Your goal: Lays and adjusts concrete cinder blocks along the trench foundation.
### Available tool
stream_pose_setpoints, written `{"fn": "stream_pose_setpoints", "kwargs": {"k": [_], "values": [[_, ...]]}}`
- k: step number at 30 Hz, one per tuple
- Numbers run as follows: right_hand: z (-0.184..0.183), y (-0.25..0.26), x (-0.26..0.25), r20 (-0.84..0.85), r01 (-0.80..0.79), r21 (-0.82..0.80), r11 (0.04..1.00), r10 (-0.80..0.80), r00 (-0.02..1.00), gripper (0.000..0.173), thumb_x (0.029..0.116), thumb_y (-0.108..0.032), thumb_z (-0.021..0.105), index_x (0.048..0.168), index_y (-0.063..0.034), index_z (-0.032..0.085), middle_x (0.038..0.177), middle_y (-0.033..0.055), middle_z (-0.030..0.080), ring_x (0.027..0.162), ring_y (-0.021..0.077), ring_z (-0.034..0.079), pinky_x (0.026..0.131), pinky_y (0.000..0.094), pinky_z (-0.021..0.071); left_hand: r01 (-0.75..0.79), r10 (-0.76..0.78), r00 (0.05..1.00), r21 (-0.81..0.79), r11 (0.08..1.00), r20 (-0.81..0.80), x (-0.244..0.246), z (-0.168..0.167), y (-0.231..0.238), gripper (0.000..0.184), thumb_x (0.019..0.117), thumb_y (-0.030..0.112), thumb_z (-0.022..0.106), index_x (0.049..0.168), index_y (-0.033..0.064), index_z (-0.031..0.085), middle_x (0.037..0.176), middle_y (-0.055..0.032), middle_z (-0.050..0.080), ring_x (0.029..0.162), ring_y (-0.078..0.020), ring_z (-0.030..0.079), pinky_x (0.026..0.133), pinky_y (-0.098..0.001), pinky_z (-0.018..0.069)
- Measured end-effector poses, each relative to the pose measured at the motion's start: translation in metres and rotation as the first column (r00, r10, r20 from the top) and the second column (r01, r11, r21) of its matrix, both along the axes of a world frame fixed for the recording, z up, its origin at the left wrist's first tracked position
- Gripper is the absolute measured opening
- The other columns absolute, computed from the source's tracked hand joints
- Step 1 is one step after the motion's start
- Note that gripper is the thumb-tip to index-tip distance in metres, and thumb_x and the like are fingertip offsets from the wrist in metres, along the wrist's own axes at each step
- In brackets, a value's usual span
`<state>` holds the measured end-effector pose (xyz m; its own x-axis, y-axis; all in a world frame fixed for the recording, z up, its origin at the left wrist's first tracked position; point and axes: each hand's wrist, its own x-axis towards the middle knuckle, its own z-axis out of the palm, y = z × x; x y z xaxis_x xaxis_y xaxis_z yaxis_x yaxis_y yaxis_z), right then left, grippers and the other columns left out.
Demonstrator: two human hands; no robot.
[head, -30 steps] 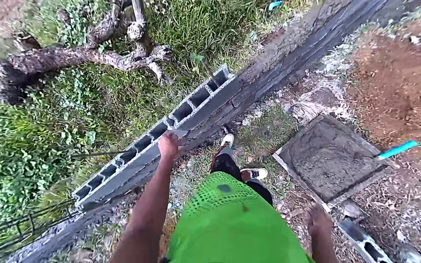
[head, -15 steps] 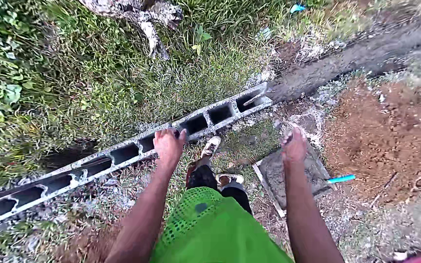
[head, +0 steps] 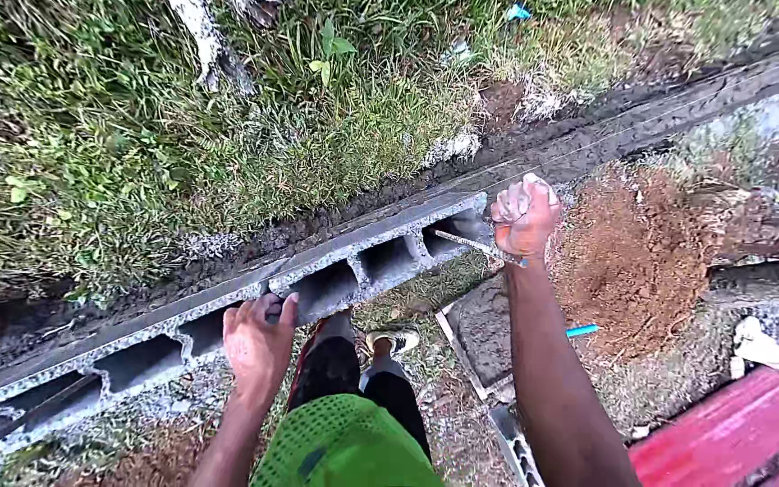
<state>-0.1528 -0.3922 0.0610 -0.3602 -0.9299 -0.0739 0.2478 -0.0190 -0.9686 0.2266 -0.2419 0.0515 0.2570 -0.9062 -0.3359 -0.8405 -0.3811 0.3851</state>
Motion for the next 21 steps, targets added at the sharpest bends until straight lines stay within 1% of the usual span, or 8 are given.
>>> {"fn": "stream_pose_setpoints", "kwargs": {"k": [2,4,9,10,13,16,19,21], "values": [[-0.022,-0.006,0.003,-0.041,0.01,0.032,0.999,-0.009,0.999,0.038,0.105,-0.02,0.046,0.067,-0.0219,0.05,0.051,-0.0109,0.04,0.044,0.0041,0.039,0.045,0.0234,0.0384,0.004,-0.004,1.0,0.004,1.0,0.01,0.001,-0.002,0.0,0.048,0.0985,0.048,0.06,0.1,0.0027,0.075,0.091,-0.0181,0.071,0.097,-0.0412,0.066,0.088,-0.0592,0.0506],[-0.033,-0.008,0.006,-0.046,0.015,0.053,0.998,-0.012,0.999,0.038,0.1052,-0.02,0.047,0.068,-0.0211,0.051,0.051,-0.0104,0.04,0.044,0.0046,0.04,0.045,0.0241,0.0386,0.01,-0.01,1.0,0.01,1.0,0.013,0.002,-0.003,0.001,0.05,0.0983,0.05,0.059,0.101,0.0022,0.076,0.091,-0.0185,0.071,0.097,-0.0416,0.066,0.087,-0.0593,0.0508],[-0.015,-0.005,0.013,-0.005,-0.007,-0.006,1.0,0.007,1.0,0.039,0.1047,-0.021,0.048,0.066,-0.0219,0.05,0.05,-0.0106,0.039,0.042,0.0037,0.037,0.043,0.0223,0.0357,0.016,-0.016,0.999,-0.005,1.0,0.029,0.002,-0.007,0.003,0.053,0.0987,0.051,0.057,0.1,0.0012,0.075,0.09,-0.0195,0.07,0.096,-0.0429,0.065,0.085,-0.059,0.0509],[-0.017,-0.005,0.016,-0.029,-0.018,-0.003,1.0,0.018,0.999,0.038,0.1052,-0.022,0.048,0.067,-0.0225,0.049,0.051,-0.0109,0.038,0.042,0.0031,0.037,0.043,0.0213,0.0358,0.017,-0.017,0.999,-0.005,1.0,0.029,0.002,-0.007,0.003,0.053,0.0987,0.051,0.057,0.099,0.0009,0.075,0.09,-0.0197,0.069,0.096,-0.0431,0.065,0.085,-0.0589,0.0506],[-0.034,-0.012,0.018,-0.066,-0.028,0.023,0.999,0.029,0.997,0.035,0.105,-0.018,0.045,0.071,-0.0217,0.053,0.051,-0.011,0.041,0.044,0.004,0.039,0.045,0.0241,0.0381,0.007,-0.008,1.0,0.008,1.0,0.03,0.001,-0.005,0.002,0.053,0.0989,0.051,0.057,0.101,0.0011,0.075,0.091,-0.02,0.069,0.096,-0.0431,0.065,0.086,-0.0597,0.0504],[-0.02,-0.013,0.023,-0.026,-0.032,0.014,0.999,0.033,0.999,0.036,0.106,-0.018,0.044,0.072,-0.0208,0.054,0.053,-0.0106,0.041,0.045,0.0043,0.04,0.046,0.0236,0.0387,0.004,-0.005,1.0,0.013,1.0,0.025,0.0,-0.004,0.001,0.052,0.0995,0.05,0.057,0.102,0.0016,0.075,0.092,-0.02,0.069,0.097,-0.0429,0.064,0.087,-0.0596,0.05],[0.0,-0.012,0.021,-0.008,-0.014,-0.048,0.999,0.013,1.0,0.037,0.1047,-0.017,0.045,0.069,-0.0217,0.052,0.052,-0.0108,0.041,0.045,0.004,0.041,0.045,0.0232,0.0389,0.007,-0.008,1.0,0.013,1.0,0.025,-0.001,-0.003,0.0,0.052,0.1001,0.049,0.057,0.102,0.0006,0.074,0.095,-0.0222,0.069,0.1,-0.0444,0.064,0.09,-0.0606,0.0492],[0.005,-0.011,0.011,0.016,0.031,-0.092,0.995,-0.03,0.999,0.037,0.1059,-0.017,0.043,0.07,-0.0204,0.053,0.052,-0.0101,0.042,0.045,0.0045,0.042,0.046,0.0234,0.0402,0.02,-0.02,1.0,0.011,1.0,0.022,-0.001,-0.003,0.001,0.052,0.1007,0.048,0.057,0.103,-0.0009,0.074,0.098,-0.0241,0.069,0.103,-0.0463,0.063,0.092,-0.0621,0.0486]]}}
